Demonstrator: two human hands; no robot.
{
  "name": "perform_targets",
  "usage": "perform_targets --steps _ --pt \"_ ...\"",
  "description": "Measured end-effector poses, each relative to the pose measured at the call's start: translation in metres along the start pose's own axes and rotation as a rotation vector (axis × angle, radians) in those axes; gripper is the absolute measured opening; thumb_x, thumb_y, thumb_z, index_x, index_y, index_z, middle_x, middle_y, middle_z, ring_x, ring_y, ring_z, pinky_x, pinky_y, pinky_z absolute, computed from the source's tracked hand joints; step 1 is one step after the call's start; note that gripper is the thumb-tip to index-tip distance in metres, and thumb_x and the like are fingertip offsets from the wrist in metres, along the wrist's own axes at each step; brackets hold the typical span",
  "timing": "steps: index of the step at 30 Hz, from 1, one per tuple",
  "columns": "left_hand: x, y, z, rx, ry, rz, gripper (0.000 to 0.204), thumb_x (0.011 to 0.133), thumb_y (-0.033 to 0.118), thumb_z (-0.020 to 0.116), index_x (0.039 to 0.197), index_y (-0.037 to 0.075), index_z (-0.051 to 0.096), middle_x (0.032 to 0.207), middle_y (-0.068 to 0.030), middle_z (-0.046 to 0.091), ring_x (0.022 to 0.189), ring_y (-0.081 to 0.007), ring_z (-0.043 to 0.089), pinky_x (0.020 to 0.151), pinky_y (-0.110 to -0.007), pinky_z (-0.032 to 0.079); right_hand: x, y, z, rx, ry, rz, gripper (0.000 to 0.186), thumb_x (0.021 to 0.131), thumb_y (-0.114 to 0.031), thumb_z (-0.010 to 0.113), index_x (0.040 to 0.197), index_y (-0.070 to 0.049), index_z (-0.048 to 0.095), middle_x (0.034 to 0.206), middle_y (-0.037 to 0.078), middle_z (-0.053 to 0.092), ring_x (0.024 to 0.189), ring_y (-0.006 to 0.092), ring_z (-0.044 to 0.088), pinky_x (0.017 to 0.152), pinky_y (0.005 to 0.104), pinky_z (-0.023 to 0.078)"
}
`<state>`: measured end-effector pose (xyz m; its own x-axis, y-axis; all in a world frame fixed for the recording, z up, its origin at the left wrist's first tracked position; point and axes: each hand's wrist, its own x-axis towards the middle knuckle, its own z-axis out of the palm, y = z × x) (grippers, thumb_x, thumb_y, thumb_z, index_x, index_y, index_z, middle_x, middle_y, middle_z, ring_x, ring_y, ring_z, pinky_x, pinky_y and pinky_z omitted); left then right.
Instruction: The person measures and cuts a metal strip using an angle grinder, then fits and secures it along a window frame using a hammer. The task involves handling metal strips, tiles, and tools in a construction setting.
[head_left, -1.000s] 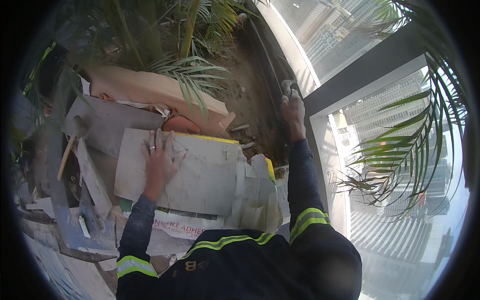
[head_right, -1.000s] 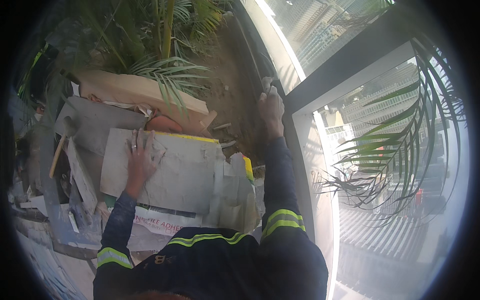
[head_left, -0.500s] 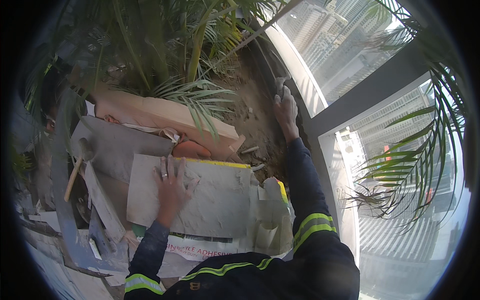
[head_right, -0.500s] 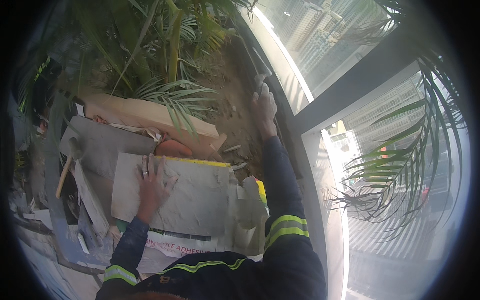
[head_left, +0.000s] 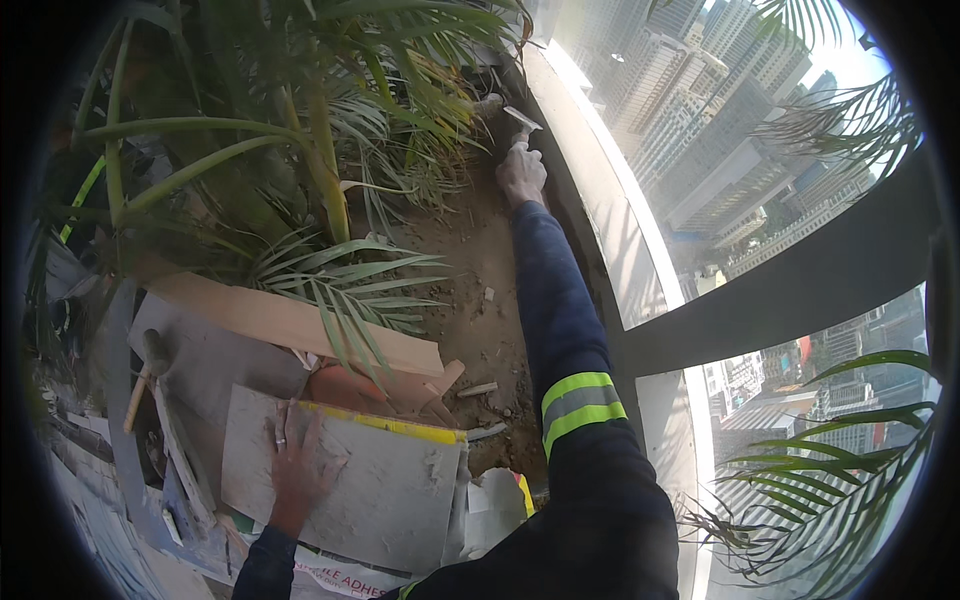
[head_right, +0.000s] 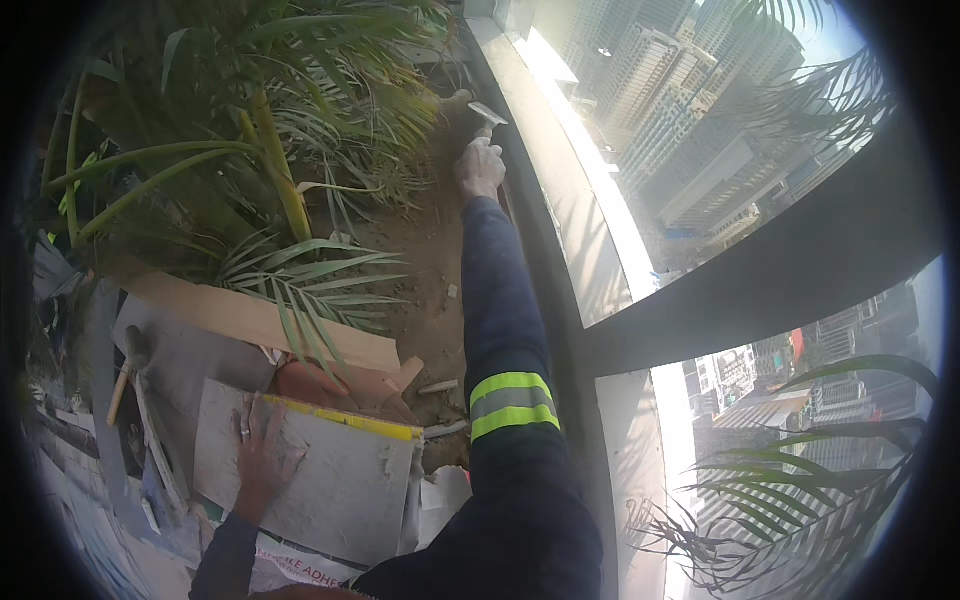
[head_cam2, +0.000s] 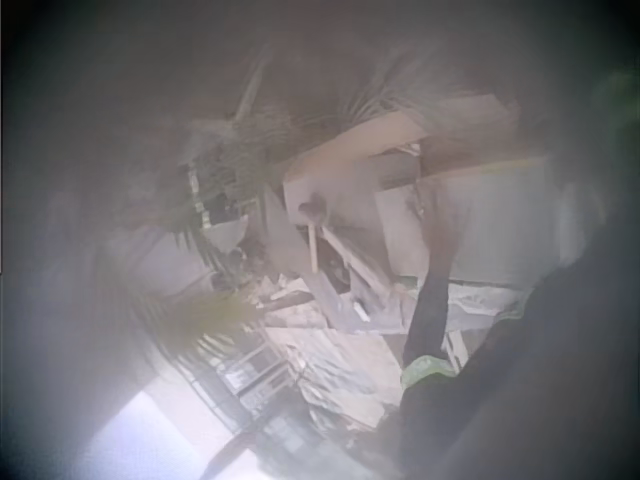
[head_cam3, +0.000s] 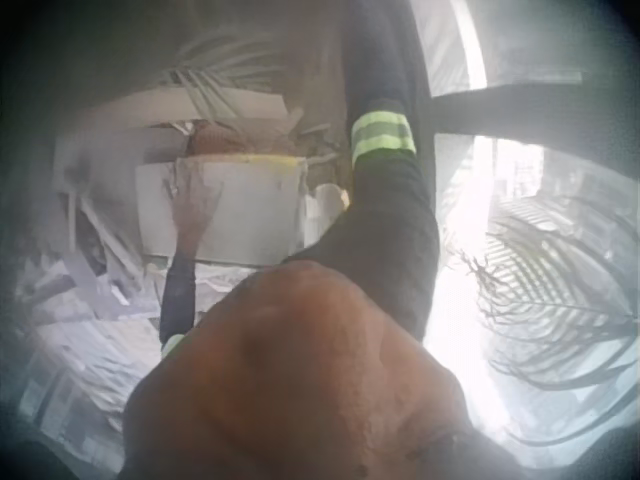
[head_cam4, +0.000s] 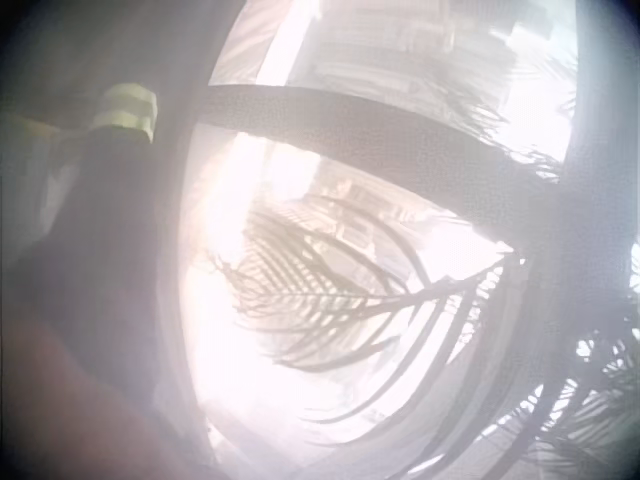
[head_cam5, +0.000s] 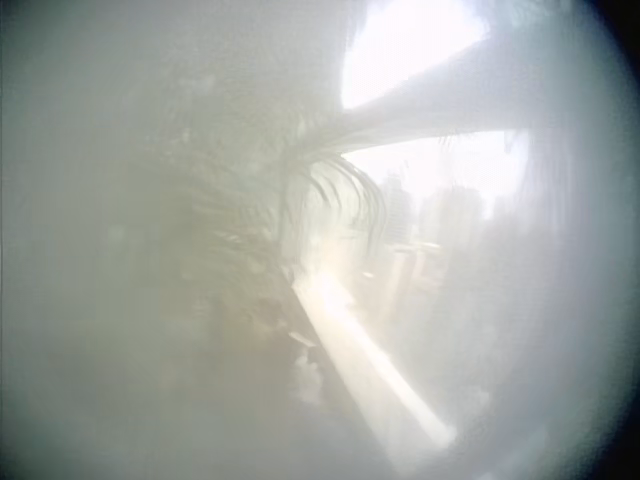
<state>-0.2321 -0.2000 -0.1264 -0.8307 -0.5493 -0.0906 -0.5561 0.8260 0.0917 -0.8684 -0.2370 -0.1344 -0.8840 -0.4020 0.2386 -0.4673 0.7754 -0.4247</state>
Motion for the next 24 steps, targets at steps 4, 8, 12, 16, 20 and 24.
perform_targets --steps 4,8,12,16,20,24 --pt "0.004 0.002 -0.002 0.004 -0.142 -0.077 0.096 0.078 0.049 0.079 0.157 0.007 0.044 0.165 -0.0324 0.025 0.156 -0.0504 0.016 0.125 -0.069 0.012 0.055 -0.003 0.032 -0.023 0.014 -0.046 0.04 0.091 -0.016 0.065 0.125 0.003 0.058 0.12 0.028 0.066 0.107 0.0418 0.072 0.09 0.0484 0.06" --pt "0.005 0.005 -0.007 -0.021 -0.167 -0.096 0.096 0.077 0.053 0.078 0.154 0.006 0.048 0.164 -0.0335 0.026 0.155 -0.0526 0.016 0.123 -0.072 0.011 0.12 -0.01 0.063 0.019 0.022 -0.087 0.039 0.092 -0.021 0.064 0.128 -0.006 0.061 0.119 0.026 0.067 0.107 0.0431 0.071 0.091 0.0498 0.059" --pt "0.0 -0.004 0.0 0.032 -0.185 -0.081 0.094 0.084 0.067 0.067 0.152 0.005 0.049 0.163 -0.0343 0.028 0.153 -0.0547 0.02 0.121 -0.073 0.013 0.188 -0.005 0.104 0.253 0.144 -0.172 0.029 0.095 -0.02 0.06 0.113 0.003 0.065 0.11 0.029 0.07 0.103 0.043 0.072 0.087 0.0497 0.059" --pt "-0.001 -0.01 0.01 -0.044 -0.083 -0.026 0.095 0.091 0.077 0.053 0.151 0.004 0.05 0.161 -0.0355 0.03 0.151 -0.056 0.024 0.12 -0.073 0.015 0.207 0.003 0.13 0.781 0.235 -0.124 0.025 0.096 -0.032 0.062 0.099 -0.009 0.071 0.084 0.021 0.069 0.087 0.0376 0.072 0.078 0.0469 0.056" --pt "-0.001 -0.005 0.007 0.015 -0.102 -0.031 0.094 0.09 0.074 0.056 0.15 0.002 0.051 0.161 -0.0359 0.029 0.152 -0.0557 0.024 0.121 -0.072 0.015 0.189 0.02 0.111 0.817 0.161 -0.039 0.036 0.1 -0.029 0.055 0.109 0.003 0.067 0.094 0.027 0.071 0.097 0.043 0.07 0.086 0.0493 0.053" --pt "0.002 -0.003 0.003 0.04 -0.119 -0.039 0.096 0.082 0.068 0.068 0.151 0.002 0.051 0.162 -0.0349 0.029 0.153 -0.0545 0.022 0.122 -0.072 0.014 0.123 0.022 0.055 0.683 0.102 -0.087 0.04 0.095 -0.02 0.054 0.125 0.005 0.062 0.117 0.034 0.068 0.114 0.0515 0.065 0.098 0.0563 0.05"
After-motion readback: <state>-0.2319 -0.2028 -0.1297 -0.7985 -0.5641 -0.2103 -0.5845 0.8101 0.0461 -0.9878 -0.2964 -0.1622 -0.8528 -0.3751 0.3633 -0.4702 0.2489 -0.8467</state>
